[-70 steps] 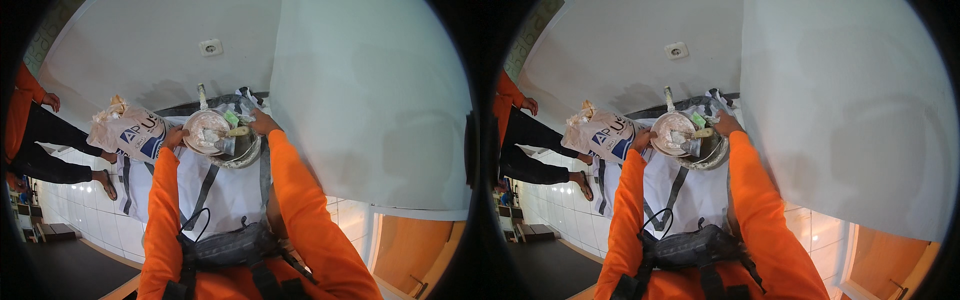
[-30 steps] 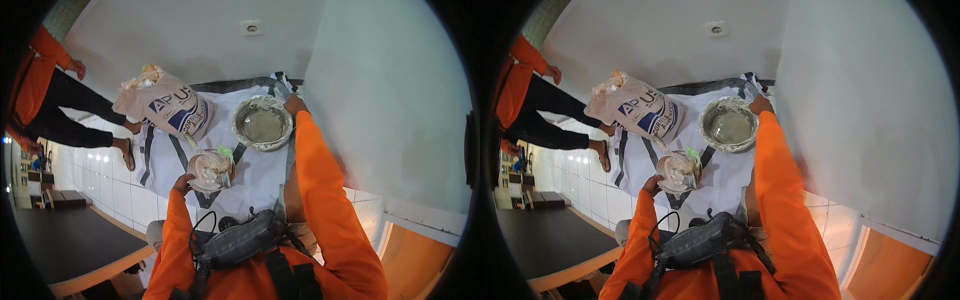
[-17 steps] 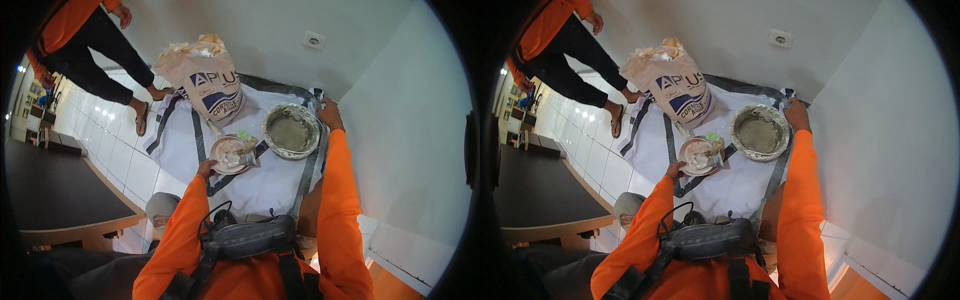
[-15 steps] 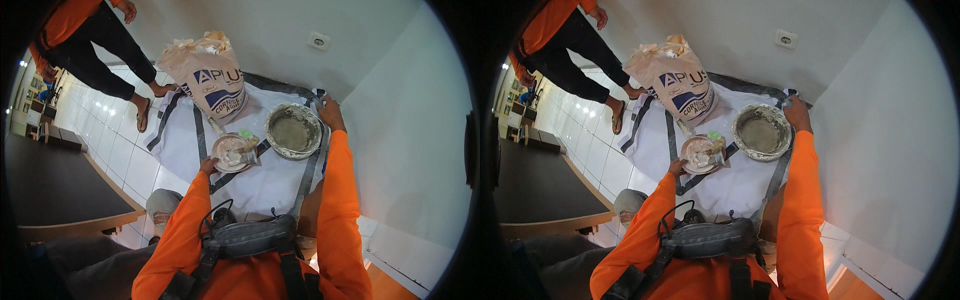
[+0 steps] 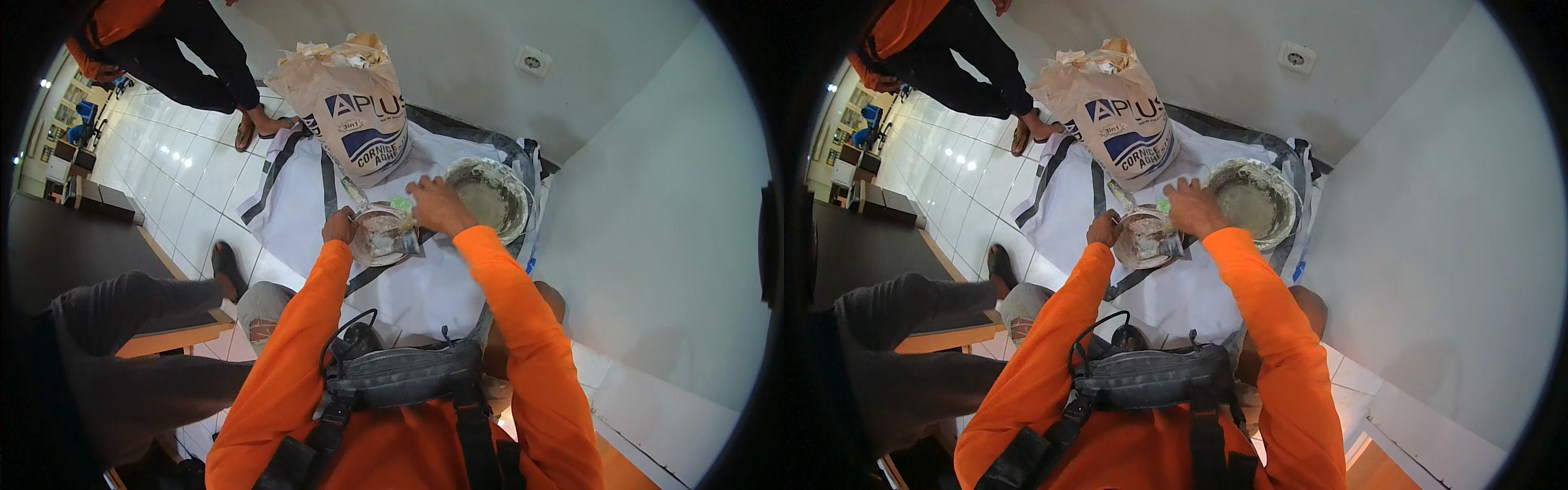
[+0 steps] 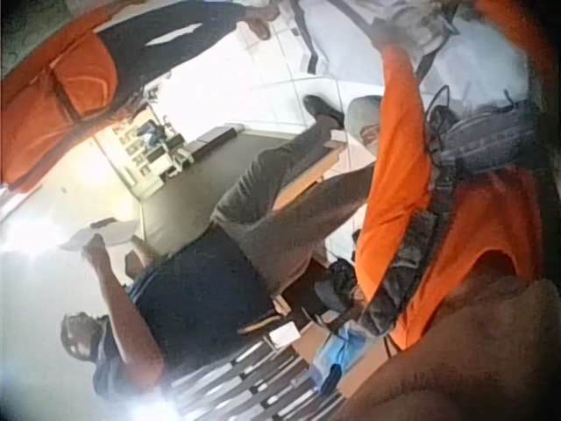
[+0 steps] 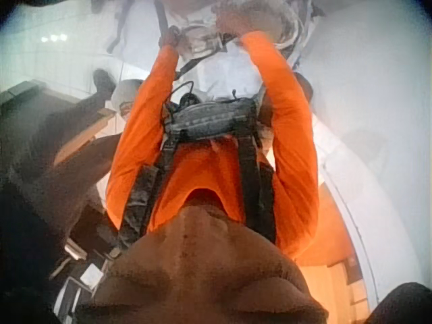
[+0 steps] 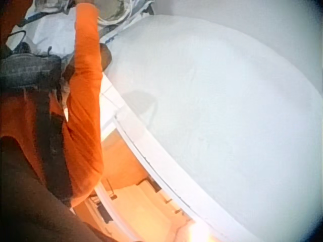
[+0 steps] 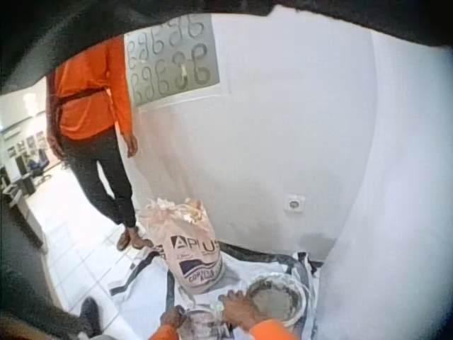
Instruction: The person walks into a room and sets up a workspace on the floor using a white drop cloth. They place a bag of cornice adhesive, a bucket of mixed compound, and a mixing tray on the cloth. The person then scoops powder from the bag into the tray and mixes it with a trowel.
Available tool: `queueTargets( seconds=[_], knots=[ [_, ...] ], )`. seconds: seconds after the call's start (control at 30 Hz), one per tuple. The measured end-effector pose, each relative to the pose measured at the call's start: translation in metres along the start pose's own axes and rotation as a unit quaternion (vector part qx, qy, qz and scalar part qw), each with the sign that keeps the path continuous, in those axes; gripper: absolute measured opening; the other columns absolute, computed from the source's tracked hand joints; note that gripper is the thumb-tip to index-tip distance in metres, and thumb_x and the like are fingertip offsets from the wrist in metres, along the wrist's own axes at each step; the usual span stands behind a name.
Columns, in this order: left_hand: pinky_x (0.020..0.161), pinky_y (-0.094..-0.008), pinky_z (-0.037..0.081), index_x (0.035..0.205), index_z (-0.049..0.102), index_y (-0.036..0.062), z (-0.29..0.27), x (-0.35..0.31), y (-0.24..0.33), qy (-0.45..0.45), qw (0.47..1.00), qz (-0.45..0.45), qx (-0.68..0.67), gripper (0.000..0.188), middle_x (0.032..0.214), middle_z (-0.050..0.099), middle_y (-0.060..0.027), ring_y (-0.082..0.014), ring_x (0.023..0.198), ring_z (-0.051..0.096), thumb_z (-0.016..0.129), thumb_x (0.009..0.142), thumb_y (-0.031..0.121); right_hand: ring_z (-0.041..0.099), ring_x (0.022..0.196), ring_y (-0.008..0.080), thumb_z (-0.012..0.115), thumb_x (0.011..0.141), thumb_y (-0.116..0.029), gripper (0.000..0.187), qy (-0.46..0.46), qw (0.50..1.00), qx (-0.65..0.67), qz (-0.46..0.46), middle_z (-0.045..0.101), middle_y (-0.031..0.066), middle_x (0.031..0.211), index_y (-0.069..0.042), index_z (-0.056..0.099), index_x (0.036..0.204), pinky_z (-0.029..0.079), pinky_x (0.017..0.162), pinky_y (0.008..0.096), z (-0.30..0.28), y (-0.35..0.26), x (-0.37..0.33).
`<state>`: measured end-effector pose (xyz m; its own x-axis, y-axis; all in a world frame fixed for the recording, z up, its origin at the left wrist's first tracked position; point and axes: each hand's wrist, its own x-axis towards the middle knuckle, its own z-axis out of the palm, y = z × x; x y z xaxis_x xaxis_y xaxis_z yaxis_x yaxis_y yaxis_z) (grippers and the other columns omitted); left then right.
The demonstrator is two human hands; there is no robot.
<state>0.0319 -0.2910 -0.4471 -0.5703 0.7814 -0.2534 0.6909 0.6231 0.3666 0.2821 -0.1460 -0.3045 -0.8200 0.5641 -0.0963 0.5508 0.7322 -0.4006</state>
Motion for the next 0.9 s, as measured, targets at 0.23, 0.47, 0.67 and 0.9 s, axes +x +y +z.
queueTargets(
  seconds=[0.23,0.47,0.67,0.9],
  knots=[
    [0.079,-0.0456,0.055,0.095,0.067,0.0101,-0.045,0.017,0.011,-0.081,0.984,0.134,0.083,0.025,0.087,0.072,-0.0158,-0.0354,0.087,0.07,0.078,0.074,0.021,0.051,0.126,0.0345,0.062,0.087,-0.019,0.049,-0.035,0.994,-0.105,-0.02,0.058,0.0138,0.133,-0.011,0.054,0.135,0.042,0.101,0.0507,0.082,-0.007,0.004],
    [0.07,-0.0388,0.058,0.095,0.07,0.0056,-0.073,0.036,-0.005,-0.125,0.988,0.08,0.041,0.024,0.087,0.074,-0.0123,-0.0262,0.074,0.073,0.077,0.076,0.017,0.063,0.112,0.0357,0.06,0.088,-0.03,0.038,-0.142,0.986,-0.075,0.047,0.067,0.0177,0.12,-0.007,0.067,0.118,0.046,0.097,0.0494,0.114,0.013,0.002],
    [0.065,-0.0363,0.059,0.099,0.07,0.0046,-0.116,0.065,-0.001,-0.229,0.973,-0.003,-0.028,0.025,0.086,0.074,-0.0119,-0.0233,0.067,0.073,0.073,0.076,0.014,0.065,0.103,0.0421,0.066,0.083,-0.034,0.044,-0.111,0.986,0.126,0.02,0.068,0.0252,0.112,-0.003,0.066,0.114,0.051,0.092,0.0478,0.036,0.016,0.016],
    [0.057,-0.0321,0.056,0.105,0.065,0.0026,-0.161,0.091,-0.062,-0.284,0.954,-0.043,-0.089,0.027,0.082,0.072,-0.0119,-0.0209,0.067,0.072,0.071,0.08,0.011,0.066,0.1,0.0409,0.071,0.084,-0.031,0.045,-0.134,0.968,0.209,0.048,0.069,0.0248,0.106,0.0,0.061,0.116,0.051,0.089,0.0453,0.036,0.002,0.011]
  ],
)
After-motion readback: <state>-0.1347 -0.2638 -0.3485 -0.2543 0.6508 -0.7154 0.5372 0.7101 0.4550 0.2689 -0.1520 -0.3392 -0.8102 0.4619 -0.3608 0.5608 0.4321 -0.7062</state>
